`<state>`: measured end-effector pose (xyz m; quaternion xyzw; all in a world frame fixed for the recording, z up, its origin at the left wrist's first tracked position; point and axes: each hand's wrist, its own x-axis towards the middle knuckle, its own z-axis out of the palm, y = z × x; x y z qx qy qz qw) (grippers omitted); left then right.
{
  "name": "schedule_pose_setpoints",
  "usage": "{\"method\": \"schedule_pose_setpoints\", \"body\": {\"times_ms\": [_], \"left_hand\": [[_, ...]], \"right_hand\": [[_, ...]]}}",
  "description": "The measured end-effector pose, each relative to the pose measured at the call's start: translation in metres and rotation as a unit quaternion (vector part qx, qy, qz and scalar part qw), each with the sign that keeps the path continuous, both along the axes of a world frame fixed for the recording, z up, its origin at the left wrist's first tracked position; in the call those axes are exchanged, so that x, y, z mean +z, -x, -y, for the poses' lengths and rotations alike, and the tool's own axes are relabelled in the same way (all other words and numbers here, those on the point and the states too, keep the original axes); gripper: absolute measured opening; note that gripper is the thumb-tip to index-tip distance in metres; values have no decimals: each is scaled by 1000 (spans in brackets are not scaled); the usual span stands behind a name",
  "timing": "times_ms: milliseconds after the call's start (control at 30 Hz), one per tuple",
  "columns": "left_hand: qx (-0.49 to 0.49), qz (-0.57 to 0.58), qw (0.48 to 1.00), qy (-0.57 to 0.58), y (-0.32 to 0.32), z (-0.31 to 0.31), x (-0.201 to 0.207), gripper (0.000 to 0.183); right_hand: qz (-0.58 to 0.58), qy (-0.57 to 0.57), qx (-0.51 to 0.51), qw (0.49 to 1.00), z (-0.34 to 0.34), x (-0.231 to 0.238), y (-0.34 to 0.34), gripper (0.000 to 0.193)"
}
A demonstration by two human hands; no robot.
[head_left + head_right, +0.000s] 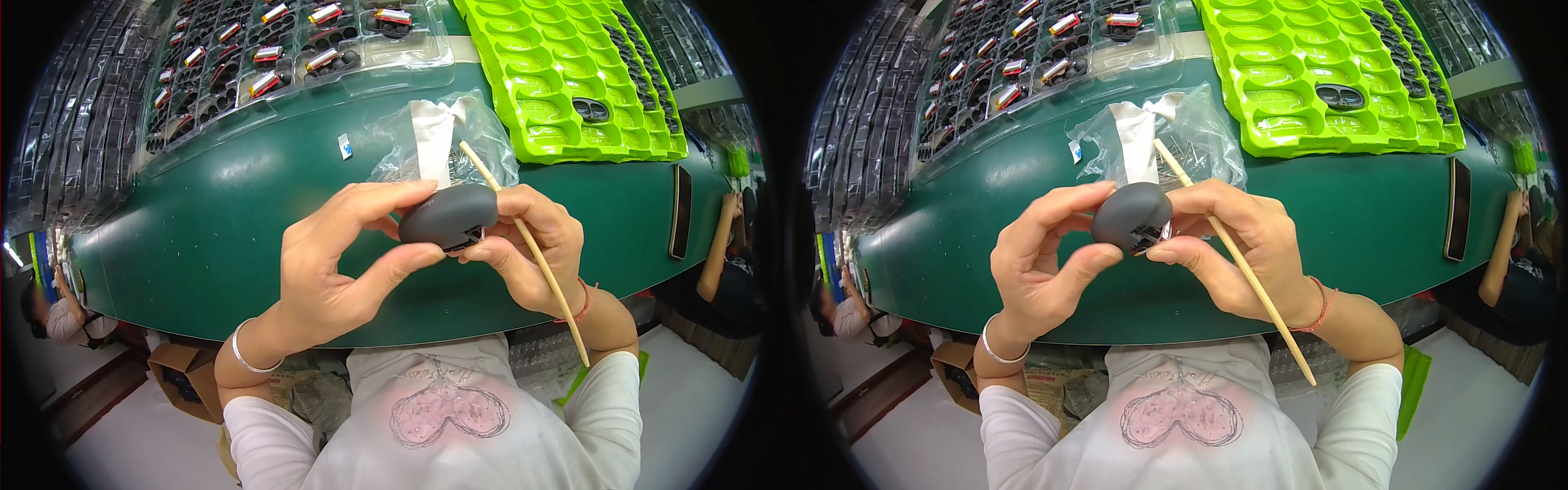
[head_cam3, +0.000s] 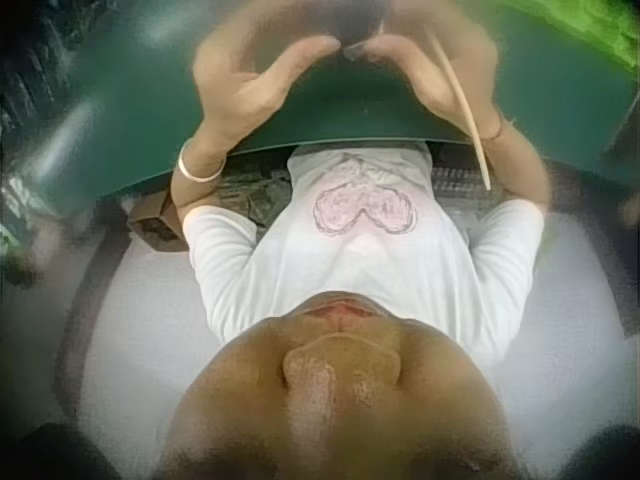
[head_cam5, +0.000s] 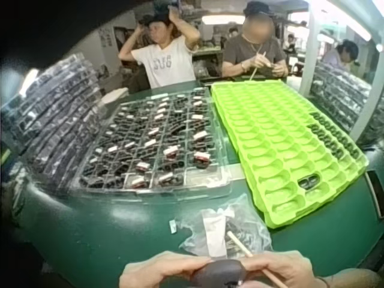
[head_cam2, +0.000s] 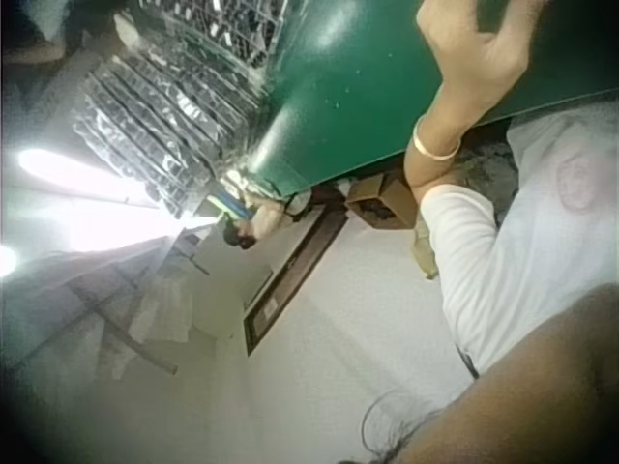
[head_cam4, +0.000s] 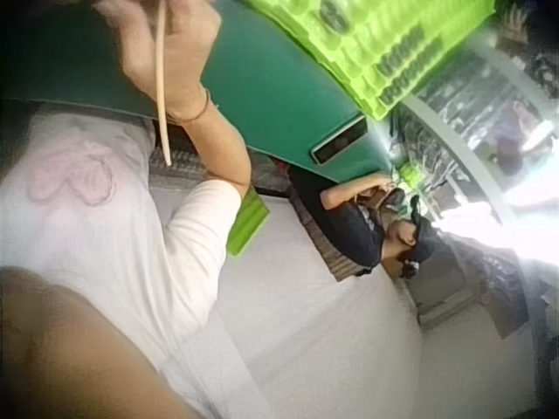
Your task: The person assembles small electronic devices, likely wireless earbuds, at a workstation. They use a wooden stick to manipulate internal components and wires, then place the assembled units into a green plastic tray. The process involves picking up parts, aligning them, and securing them within the casing.
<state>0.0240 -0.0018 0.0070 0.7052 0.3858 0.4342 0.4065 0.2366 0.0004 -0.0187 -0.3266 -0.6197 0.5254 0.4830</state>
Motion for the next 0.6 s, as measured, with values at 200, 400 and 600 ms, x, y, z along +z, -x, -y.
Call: {"method": "schedule_pose_setpoints", "body": {"times_ms": [200, 400, 600], "left_hand": [[110, 2, 991, -69, 10, -27, 7, 38], [192, -173, 953, -157, 5, -125, -12, 33], [140, -250, 932, -220, 8, -143, -33, 22]], "right_hand": [[6, -22, -57, 998, -3, 8, 1, 24], [7, -48, -37, 998, -6, 8, -3, 24], [8, -30, -48, 998, -8, 6, -2, 20]]}}
